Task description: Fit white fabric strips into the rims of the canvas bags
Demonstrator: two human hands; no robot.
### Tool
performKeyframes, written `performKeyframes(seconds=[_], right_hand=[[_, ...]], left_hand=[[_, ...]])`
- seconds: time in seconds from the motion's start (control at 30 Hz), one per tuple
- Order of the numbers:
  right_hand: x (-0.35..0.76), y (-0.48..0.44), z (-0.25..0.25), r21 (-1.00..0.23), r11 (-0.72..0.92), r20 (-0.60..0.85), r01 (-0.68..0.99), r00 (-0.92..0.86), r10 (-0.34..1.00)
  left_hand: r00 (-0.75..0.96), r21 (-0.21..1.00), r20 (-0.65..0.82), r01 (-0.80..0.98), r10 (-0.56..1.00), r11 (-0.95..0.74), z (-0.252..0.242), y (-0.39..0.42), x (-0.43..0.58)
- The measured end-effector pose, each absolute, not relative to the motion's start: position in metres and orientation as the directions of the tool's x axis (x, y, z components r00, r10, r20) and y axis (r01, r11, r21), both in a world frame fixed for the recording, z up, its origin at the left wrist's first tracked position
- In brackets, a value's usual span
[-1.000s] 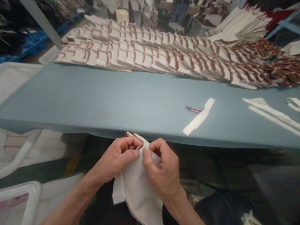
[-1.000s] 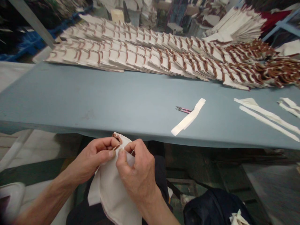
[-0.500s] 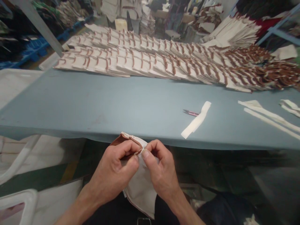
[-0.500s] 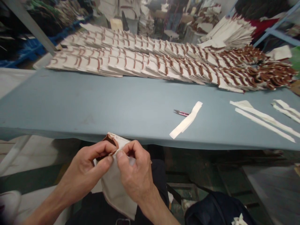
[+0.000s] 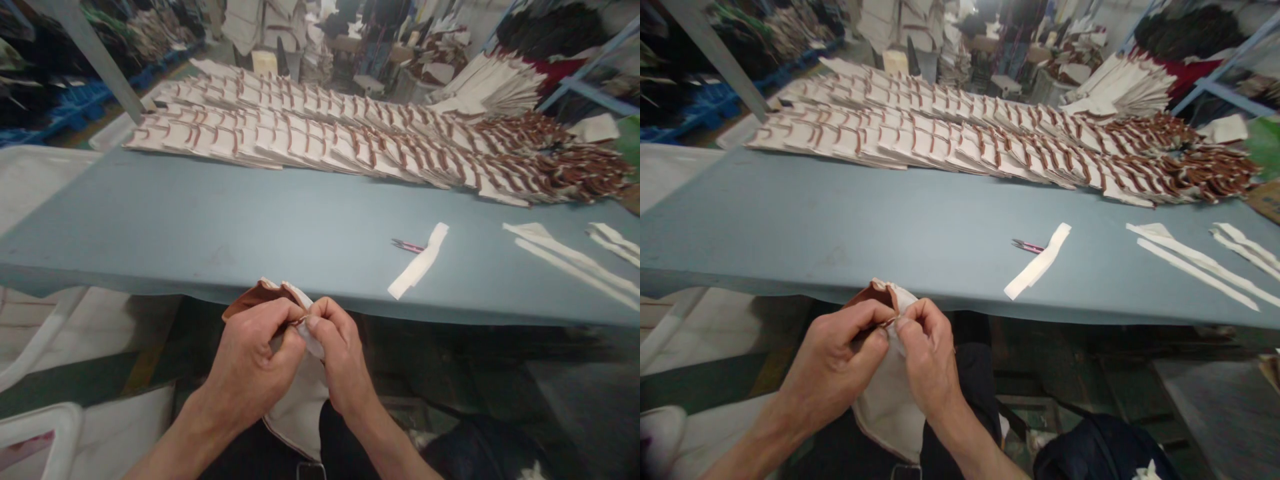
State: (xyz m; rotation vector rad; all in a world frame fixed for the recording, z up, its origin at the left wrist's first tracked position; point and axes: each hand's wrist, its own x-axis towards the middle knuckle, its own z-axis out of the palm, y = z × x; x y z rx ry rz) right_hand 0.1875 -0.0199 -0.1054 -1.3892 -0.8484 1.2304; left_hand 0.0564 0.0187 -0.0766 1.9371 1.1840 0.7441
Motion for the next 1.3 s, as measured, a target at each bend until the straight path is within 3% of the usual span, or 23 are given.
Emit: performKeyframes(seconds=[0.07,0.17,0.4,0.57,0.67,0.87,1.0,1.3], right_hand=[[0.185,-0.019,-0.109,-0.948,-0.232,-0.277,-0.218,0.202,0.939],[0.183,-0.018,-0.11,-0.916,-0.277,-0.334,-0.29,0.167,0.928],[0.184,-0.011,-0.092,-0.931,-0.297,-0.315,-0.211,0.058,0.947],[0.182,-0.007,-0.088,-0.953,-0.275,-0.288,-0.129,0.094,0.953],[0.181,-0.009,-0.095,-0.963,-0.256,-0.264,-0.082,0.107,0.959],[0.177,-0.018,-0.112,-0.972,-0.229,-0.234,-0.055,0.101,0.967],[0.175,-0.022,-0.117,-0.979,-0.197,-0.202,-0.052,0.104,0.974],[0.181,-0.043,-0.115,-0.974,-0.227,-0.226,0.007,0.064,0.972]], left_hand=[[0.407,0.848,0.058,0.462,0.911,-0.26,-0.078,0.02,0.056],[0.444,0.934,-0.109,0.353,0.89,-0.062,-0.076,0.025,0.05],[0.573,0.973,-0.214,0.192,0.791,0.125,-0.076,0.047,0.023],[0.609,0.969,-0.238,0.095,0.756,0.228,-0.089,0.056,0.017],[0.605,0.969,-0.244,0.13,0.758,0.208,-0.089,0.055,0.02],[0.6,0.918,-0.341,0.379,0.724,0.118,-0.075,0.044,0.02],[0.554,0.871,-0.329,0.49,0.765,0.019,-0.073,0.036,0.019],[0.527,0.888,-0.231,0.457,0.818,-0.043,-0.08,0.035,0.023]])
